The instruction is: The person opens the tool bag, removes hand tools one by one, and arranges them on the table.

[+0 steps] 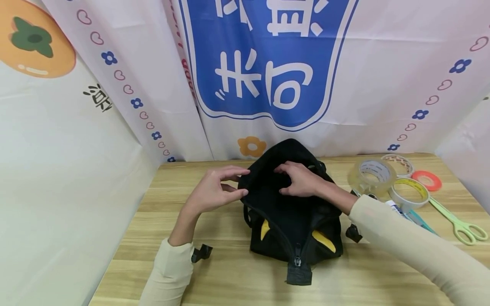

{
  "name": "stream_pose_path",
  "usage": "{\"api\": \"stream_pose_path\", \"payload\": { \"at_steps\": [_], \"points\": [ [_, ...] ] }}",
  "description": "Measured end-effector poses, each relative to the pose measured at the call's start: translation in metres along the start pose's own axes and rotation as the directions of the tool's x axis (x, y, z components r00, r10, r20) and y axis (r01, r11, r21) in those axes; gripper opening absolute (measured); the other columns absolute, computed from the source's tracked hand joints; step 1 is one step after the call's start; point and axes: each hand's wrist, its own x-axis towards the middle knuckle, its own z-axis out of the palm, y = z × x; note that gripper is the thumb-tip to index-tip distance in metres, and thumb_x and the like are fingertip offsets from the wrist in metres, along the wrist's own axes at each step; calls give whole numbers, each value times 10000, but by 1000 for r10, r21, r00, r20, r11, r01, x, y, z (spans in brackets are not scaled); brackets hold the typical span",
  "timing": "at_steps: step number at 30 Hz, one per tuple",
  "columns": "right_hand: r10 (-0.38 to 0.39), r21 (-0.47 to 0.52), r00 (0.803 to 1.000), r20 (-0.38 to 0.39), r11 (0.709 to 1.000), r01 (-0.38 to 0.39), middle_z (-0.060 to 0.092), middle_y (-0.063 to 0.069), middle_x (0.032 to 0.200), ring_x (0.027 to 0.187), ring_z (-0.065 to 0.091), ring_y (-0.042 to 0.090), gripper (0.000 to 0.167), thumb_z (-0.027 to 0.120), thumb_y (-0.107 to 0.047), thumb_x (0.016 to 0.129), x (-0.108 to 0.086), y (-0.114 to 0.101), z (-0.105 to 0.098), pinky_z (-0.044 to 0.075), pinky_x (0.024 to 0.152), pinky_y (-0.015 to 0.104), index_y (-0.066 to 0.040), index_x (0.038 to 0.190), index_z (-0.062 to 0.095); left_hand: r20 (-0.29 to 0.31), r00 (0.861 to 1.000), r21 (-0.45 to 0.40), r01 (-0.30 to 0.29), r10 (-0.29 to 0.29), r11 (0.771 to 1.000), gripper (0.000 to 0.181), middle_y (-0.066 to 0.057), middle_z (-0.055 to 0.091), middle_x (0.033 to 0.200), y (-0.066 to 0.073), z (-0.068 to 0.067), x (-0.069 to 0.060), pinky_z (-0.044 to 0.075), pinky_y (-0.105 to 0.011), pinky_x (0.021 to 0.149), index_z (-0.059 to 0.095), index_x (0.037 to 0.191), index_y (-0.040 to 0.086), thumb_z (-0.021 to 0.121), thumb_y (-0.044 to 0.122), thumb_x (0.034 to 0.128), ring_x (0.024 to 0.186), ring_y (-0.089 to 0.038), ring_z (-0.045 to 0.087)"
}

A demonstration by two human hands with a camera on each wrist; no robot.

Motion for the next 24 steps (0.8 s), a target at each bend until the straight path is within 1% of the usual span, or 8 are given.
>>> {"api": "stream_pose_path", "payload": {
  "at_steps": [9, 13, 20, 24],
  "points": [
    [24, -58, 1000, 16, 998, -23, 646, 181, 1358, 1236, 638, 351, 586, 849, -171, 891, 1, 2, 11, 566, 1055, 516, -6, 1415, 645, -5, 1000, 9, 4, -4, 1000, 474, -126, 689, 1442, -1, 0, -2, 674, -305, 887, 720, 1387, 67, 831, 97, 927, 1145, -296, 746],
    [20, -51, 1000, 10, 999, -20, 641, 174, 1370, 1238, 639, 350, 563, 852, -157, 889, -1, 1, 14, 574, 1047, 515, -19, 1400, 659, -4, 1000, 10, 2, -1, 1000, 473, -128, 694, 1435, -2, 0, -1, 675, -304, 884, 720, 1386, 66, 833, 98, 927, 1140, -294, 747],
    [14, -45, 1000, -19, 999, -14, 648, 173, 1375, 1253, 642, 348, 539, 850, -53, 867, -5, -2, 14, 573, 1061, 521, -19, 1375, 673, -3, 1000, 18, -6, 6, 1000, 473, -128, 695, 1434, -2, -1, -1, 675, -302, 878, 721, 1387, 69, 832, 100, 929, 1142, -296, 748],
    [14, -57, 1000, 2, 998, -14, 650, 188, 1374, 1266, 639, 363, 543, 848, -4, 855, -8, -1, 14, 577, 1061, 518, -7, 1369, 672, -1, 1000, 13, -5, 5, 1000, 475, -132, 692, 1438, -1, -1, -1, 675, -304, 879, 718, 1389, 66, 831, 101, 930, 1143, -298, 748]
  ]
}}
